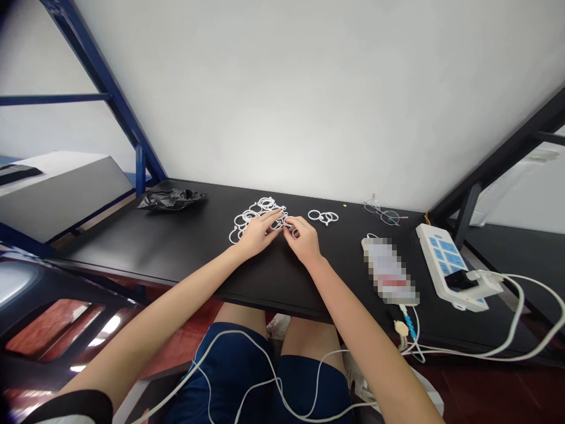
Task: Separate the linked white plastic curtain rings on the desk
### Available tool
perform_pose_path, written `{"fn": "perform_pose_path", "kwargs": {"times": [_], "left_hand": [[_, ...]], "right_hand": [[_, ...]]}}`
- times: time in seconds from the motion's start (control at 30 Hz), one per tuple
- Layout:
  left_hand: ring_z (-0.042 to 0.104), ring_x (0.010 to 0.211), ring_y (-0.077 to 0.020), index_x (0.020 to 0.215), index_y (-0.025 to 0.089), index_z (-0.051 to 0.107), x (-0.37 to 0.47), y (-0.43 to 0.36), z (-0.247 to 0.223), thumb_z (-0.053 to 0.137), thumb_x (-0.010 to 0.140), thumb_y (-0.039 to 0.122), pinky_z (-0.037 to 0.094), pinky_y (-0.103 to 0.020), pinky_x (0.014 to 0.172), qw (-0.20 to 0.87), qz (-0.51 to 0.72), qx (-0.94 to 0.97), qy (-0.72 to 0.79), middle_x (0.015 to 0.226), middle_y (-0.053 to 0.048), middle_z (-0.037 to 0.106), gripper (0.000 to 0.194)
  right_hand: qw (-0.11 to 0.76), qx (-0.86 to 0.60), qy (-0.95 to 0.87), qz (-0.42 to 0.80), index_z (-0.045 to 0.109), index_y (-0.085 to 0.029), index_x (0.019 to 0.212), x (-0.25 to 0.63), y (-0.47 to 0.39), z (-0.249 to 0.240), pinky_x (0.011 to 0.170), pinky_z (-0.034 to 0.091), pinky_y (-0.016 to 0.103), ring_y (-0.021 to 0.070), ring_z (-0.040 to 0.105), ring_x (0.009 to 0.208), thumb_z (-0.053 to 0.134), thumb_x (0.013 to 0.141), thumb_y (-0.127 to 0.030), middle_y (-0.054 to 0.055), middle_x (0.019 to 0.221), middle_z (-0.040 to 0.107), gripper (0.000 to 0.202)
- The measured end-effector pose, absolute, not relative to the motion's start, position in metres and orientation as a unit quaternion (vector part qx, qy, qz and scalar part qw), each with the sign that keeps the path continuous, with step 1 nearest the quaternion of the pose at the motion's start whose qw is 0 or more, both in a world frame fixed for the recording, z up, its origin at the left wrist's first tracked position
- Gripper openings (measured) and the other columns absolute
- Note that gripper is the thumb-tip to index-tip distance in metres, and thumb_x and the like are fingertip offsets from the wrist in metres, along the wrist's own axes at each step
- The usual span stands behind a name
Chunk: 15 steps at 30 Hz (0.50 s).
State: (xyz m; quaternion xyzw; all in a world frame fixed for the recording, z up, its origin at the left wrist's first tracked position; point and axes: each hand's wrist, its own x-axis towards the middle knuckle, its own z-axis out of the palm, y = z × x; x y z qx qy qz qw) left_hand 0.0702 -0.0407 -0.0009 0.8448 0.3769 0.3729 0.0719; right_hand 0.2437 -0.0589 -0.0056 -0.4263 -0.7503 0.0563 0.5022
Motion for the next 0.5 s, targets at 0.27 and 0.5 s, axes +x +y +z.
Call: {"fn": "perform_pose_path", "kwargs": {"times": [0.27, 0.5], "left_hand": [[0.066, 0.104, -0.0228, 0.129, 0.021, 0.053, 0.0698, -0.0410, -0.0007, 0.050, 0.091, 0.019, 0.048, -0.040, 0.092, 0.057, 0.356, 0.854, 0.375, 0.143, -0.013, 0.049, 0.038], [0.062, 0.113, -0.0240, 0.126, 0.020, 0.053, 0.0700, -0.0413, -0.0004, 0.050, 0.090, 0.017, 0.047, -0.040, 0.092, 0.053, 0.353, 0.856, 0.375, 0.142, -0.013, 0.050, 0.036]], "right_hand": [[0.500, -0.427, -0.751, 0.056, 0.067, -0.021, 0.095, 0.2425, -0.0597, -0.0040, 0.055, 0.055, 0.028, 0.0156, 0.063, 0.067, 0.057, 0.087, -0.027, 0.006, 0.090, 0.067, 0.014], [0.489, -0.437, -0.753, 0.052, 0.068, -0.022, 0.095, 0.2431, -0.0591, -0.0056, 0.059, 0.055, 0.028, 0.0153, 0.062, 0.065, 0.058, 0.086, -0.026, 0.005, 0.085, 0.066, 0.014]]}}
